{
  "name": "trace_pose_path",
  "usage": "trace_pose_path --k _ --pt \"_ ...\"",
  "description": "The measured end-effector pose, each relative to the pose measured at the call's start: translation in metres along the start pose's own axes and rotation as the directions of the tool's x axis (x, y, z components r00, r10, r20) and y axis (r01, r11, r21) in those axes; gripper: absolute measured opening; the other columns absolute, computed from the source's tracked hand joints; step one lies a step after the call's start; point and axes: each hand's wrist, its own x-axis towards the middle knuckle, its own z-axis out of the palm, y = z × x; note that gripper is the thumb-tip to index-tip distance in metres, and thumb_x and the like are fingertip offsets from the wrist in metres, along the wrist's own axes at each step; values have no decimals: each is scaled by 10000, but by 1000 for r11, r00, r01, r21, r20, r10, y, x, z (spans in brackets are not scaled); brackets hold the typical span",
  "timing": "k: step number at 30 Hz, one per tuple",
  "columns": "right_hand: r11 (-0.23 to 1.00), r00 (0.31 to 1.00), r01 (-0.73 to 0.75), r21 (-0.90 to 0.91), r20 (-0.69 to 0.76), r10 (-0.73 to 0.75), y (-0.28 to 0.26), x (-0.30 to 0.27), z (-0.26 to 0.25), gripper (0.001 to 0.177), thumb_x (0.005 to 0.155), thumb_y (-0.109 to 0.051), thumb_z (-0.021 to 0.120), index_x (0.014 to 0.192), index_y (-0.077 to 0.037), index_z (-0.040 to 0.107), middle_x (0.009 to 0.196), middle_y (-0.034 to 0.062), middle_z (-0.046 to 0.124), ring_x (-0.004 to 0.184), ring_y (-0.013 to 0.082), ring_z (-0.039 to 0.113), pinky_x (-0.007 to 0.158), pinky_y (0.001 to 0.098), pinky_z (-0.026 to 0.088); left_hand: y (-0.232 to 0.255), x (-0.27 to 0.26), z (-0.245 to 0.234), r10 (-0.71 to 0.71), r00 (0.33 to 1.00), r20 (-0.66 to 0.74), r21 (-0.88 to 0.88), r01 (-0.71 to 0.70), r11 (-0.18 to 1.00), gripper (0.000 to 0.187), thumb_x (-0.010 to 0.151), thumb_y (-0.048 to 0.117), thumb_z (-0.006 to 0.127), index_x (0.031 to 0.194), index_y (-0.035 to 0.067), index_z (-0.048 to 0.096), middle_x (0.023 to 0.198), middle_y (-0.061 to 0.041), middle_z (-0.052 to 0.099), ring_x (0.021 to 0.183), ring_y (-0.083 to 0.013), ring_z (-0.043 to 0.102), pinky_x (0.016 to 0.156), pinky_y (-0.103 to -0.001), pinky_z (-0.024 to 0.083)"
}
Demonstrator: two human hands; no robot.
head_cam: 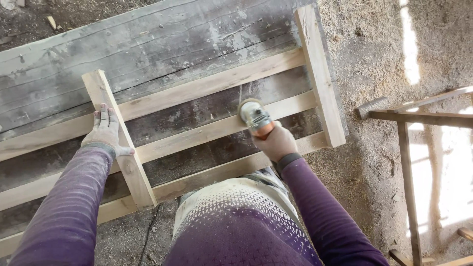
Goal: Sanding a wooden frame structure using a power sander.
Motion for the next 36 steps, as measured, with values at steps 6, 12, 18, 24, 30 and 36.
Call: trace_pose_path --k 6,12,18,24,30,36 --pt "972 976 190 -142 133 -171 -17 -15 24 469 793 -426 810 973 -37 618 782 120 744 682 263 745 694 391 634 -1 4 6 11 999 -36 72 -8 997 1635 560 752 899 1626 26 -105 1705 -185 -132 1575 -335 -36 1292 -363 152" --pt "997 998 -24 -72 60 28 13 -5 -15 472 799 -430 800 1024 -53 628 894 127 748 737 246 753 725 383 642 -1 1 6 13 999 -40 48 -11 999 1601 574 728 901 1616 42 -103 1704 -183 -143 1573 -340 -42 1274 -368 151" --pt "987 985 -135 88 -94 143 70 7 -52 460 757 -342 848 1093 -65 698 984 134 773 870 249 748 840 392 597 2 0 0 2 1000 -22 90 0 996 1630 560 745 903 1628 50 -112 1711 -183 -142 1580 -342 -34 1281 -360 170" --pt "932 949 -224 286 -153 275 87 11 -60 363 782 -309 809 1040 -56 770 909 136 780 806 227 756 804 381 599 -1 6 6 19 1000 -25 79 -17 997 1641 561 754 897 1617 19 -122 1697 -197 -142 1565 -350 -49 1273 -368 135" --pt "925 941 -212 315 -191 281 90 3 -50 364 784 -308 811 1043 -55 775 925 118 778 826 219 749 804 375 591 1 -3 -1 20 1000 -9 59 -19 998 1611 582 758 878 1620 37 -121 1704 -179 -147 1577 -332 -68 1283 -357 114" --pt "857 913 -331 396 -95 397 47 -12 -22 433 775 -311 794 1122 -64 719 1003 120 770 842 245 747 793 378 621 -6 -11 -5 64 998 -23 7 -64 998 1559 619 754 839 1622 47 -121 1705 -161 -154 1578 -324 -59 1278 -353 119"
